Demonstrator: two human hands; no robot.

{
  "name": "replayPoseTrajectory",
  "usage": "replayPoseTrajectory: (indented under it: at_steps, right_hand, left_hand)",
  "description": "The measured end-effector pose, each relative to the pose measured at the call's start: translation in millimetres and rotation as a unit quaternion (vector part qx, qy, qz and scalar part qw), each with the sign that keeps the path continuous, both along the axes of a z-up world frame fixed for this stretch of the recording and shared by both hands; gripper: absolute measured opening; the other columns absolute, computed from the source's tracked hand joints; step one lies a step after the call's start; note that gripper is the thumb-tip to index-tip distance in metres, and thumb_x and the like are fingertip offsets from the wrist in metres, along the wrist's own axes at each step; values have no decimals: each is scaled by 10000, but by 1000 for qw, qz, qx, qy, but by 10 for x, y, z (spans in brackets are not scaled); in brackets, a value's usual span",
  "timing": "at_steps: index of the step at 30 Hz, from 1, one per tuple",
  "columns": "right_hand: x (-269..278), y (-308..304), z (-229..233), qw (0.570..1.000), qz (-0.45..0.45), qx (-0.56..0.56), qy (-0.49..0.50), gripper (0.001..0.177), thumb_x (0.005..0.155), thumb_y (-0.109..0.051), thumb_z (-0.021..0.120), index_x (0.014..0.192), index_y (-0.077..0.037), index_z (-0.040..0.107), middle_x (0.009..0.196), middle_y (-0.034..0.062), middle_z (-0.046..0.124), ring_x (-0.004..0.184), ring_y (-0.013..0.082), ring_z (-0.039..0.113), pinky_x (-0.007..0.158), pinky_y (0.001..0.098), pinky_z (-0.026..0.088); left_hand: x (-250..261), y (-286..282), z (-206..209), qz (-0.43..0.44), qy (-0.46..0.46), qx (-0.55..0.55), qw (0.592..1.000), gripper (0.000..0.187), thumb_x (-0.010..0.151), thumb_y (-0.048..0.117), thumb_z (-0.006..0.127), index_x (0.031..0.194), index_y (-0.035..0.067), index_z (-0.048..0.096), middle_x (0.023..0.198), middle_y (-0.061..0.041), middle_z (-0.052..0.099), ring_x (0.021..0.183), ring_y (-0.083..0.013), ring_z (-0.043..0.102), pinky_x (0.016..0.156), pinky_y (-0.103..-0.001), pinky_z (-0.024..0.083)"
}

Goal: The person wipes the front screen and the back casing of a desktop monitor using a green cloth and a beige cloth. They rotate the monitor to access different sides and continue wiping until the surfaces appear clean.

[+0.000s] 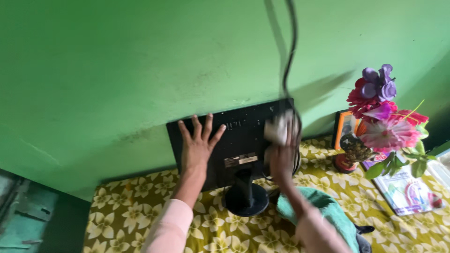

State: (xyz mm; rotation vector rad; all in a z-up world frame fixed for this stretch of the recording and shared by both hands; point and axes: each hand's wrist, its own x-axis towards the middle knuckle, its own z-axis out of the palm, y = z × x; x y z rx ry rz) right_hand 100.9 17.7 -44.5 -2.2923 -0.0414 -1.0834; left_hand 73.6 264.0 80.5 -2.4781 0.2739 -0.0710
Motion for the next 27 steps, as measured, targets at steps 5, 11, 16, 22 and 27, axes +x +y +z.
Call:
replayPoseTrajectory:
  at_steps: [5,11,16,22,27]
  right_hand:
    - [-683,144,-667,994,-64,54,66,676,913,-96,523,1547,74,360,1623,299,283,1440,497,333,1121,560,349]
    - [-177,131,13,994,37,78,73,379,936,50,448,1259,-12,639,1198,201,659,1115,353,646,925,493,554]
    - [-964,124,105,924,377,-41,53,387,977,27,523,1344,-27,634,1309,235,664,1180,395,649,850,470,593]
    - [-1299,-519,-242,969,215,122,-21,354,895,-32,661,1248,-67,652,1168,94,754,1021,159,763,796,288,634]
    - [-909,-1358,-233,875,129,463,-64,288,1044,-47,538,1328,-8,513,1097,88,579,968,187,547,867,327,447]
  left_hand:
    - [71,3,60,35,57,30,997,1234,881,104,727,1609,390,-227,1705,-128,-198,1529,-451,99,1097,-762,230]
    - [110,-39,-41,51,10,54,997,1272,871,98,758,1603,401,-237,1695,-131,-221,1510,-452,106,1065,-741,295]
    - [16,-140,67,88,84,34,992,1319,839,178,802,1612,370,-249,1697,-151,-263,1552,-474,29,1101,-737,268]
    - [-390,-612,256,48,-57,21,997,972,788,288,737,1602,97,242,1599,-280,307,1469,-480,255,1120,-668,292]
    - [-721,-1478,297,31,226,-200,953,156,1024,161,610,1050,43,708,833,-116,689,793,-191,741,657,-352,676]
